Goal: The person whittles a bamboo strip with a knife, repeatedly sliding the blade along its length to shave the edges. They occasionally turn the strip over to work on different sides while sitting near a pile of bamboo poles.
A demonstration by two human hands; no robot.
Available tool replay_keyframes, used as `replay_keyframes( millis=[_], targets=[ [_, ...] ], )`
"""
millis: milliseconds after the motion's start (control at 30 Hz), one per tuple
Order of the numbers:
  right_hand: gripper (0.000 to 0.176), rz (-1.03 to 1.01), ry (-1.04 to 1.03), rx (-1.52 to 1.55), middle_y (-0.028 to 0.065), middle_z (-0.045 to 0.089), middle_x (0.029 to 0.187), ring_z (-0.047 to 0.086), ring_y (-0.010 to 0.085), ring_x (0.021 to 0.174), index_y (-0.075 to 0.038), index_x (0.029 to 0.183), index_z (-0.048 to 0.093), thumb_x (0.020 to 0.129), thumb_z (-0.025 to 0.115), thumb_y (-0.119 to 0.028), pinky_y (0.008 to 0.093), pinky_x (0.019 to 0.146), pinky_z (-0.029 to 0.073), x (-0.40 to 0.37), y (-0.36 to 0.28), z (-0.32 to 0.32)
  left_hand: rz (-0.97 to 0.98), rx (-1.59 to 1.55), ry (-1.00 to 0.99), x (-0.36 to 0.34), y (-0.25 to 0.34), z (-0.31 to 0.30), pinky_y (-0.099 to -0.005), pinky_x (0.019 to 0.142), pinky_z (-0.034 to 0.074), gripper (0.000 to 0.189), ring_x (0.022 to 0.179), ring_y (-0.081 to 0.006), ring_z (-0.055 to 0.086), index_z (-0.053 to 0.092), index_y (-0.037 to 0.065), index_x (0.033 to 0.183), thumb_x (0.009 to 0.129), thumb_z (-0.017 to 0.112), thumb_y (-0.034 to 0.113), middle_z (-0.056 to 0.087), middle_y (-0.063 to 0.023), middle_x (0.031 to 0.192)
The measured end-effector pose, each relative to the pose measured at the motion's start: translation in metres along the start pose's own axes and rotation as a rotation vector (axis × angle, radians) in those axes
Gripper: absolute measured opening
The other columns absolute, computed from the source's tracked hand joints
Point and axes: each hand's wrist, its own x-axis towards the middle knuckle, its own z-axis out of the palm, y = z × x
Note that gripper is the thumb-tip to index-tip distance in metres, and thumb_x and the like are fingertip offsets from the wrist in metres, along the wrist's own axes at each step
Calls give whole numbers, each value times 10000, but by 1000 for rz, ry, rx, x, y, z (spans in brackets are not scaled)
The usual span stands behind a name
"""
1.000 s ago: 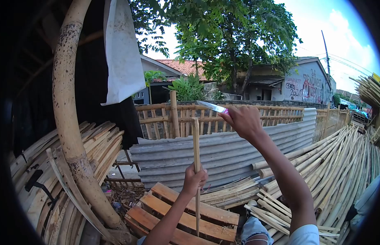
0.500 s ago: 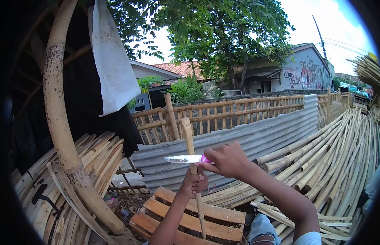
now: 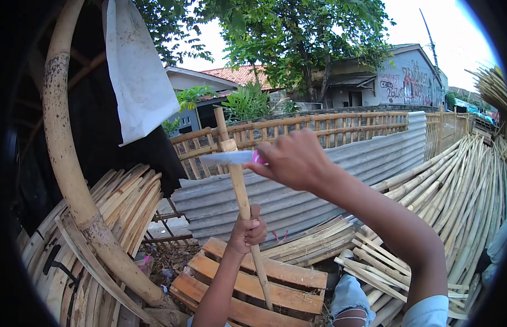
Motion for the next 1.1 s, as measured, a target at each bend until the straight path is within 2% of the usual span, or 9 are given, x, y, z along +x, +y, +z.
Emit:
replay_keyframes(
  millis=[133,200,300,367,500,633,767,933,1100],
  targets=[
    [597,355,115,-81,65,461,442,503,234,409,-102,564,577,910,454,-573,374,441,369,39,72,-31,1,74,-77,-9,-8,26,-191,285,159,250,318,-21,211,319,126,697,799,523,23,276,51,429],
    [602,534,200,211,94,447,446,499,277,423,-80,566,579,917,454,-554,405,459,361,42,72,-44,-9,38,-104,-9,-6,18,-190,293,157,248,329,-21,212,328,127,699,797,541,43,281,50,441],
    [589,494,103,307,110,451,450,495,314,441,-69,569,576,913,468,-535,423,478,356,27,38,-45,1,-14,-163,-4,-4,15,-196,283,154,248,311,-25,216,323,129,686,789,521,22,267,50,421],
    [543,305,65,356,109,398,445,405,262,409,-30,608,566,904,514,-482,404,459,292,13,12,-44,-3,-23,-131,-8,-1,11,-198,284,148,244,310,-26,211,325,129,684,789,519,27,262,48,419],
    [501,145,-69,348,106,417,440,434,304,402,-61,587,533,881,561,-466,416,452,318,-10,-26,-39,24,72,-24,-19,12,8,-191,312,154,265,353,-21,208,323,138,722,807,563,64,281,51,481],
    [494,5,-164,299,70,527,477,540,274,431,-108,675,591,898,493,-537,397,431,368,-25,-49,-13,70,157,105,-26,19,9,-183,331,165,281,385,-25,246,308,145,740,843,564,92,296,43,518],
    [500,-81,-277,215,61,563,503,562,255,433,-119,705,600,901,474,-561,364,414,384,-31,-69,0,110,240,150,-28,13,3,-184,336,188,164,390,-24,276,447,117,823,866,597,168,338,42,521],
    [510,-98,-287,132,57,568,502,574,229,426,-122,680,576,896,475,-572,345,394,388,-27,-81,7,180,271,203,-27,11,2,-176,349,195,235,396,-16,281,476,103,801,885,625,265,364,40,526],
    [464,-102,-171,20,32,553,509,526,214,394,-122,641,548,868,566,-526,346,383,350,-19,-84,3,154,284,191,-30,17,3,-183,349,203,193,403,-20,292,440,102,825,867,605,194,361,36,536]
  ],
)
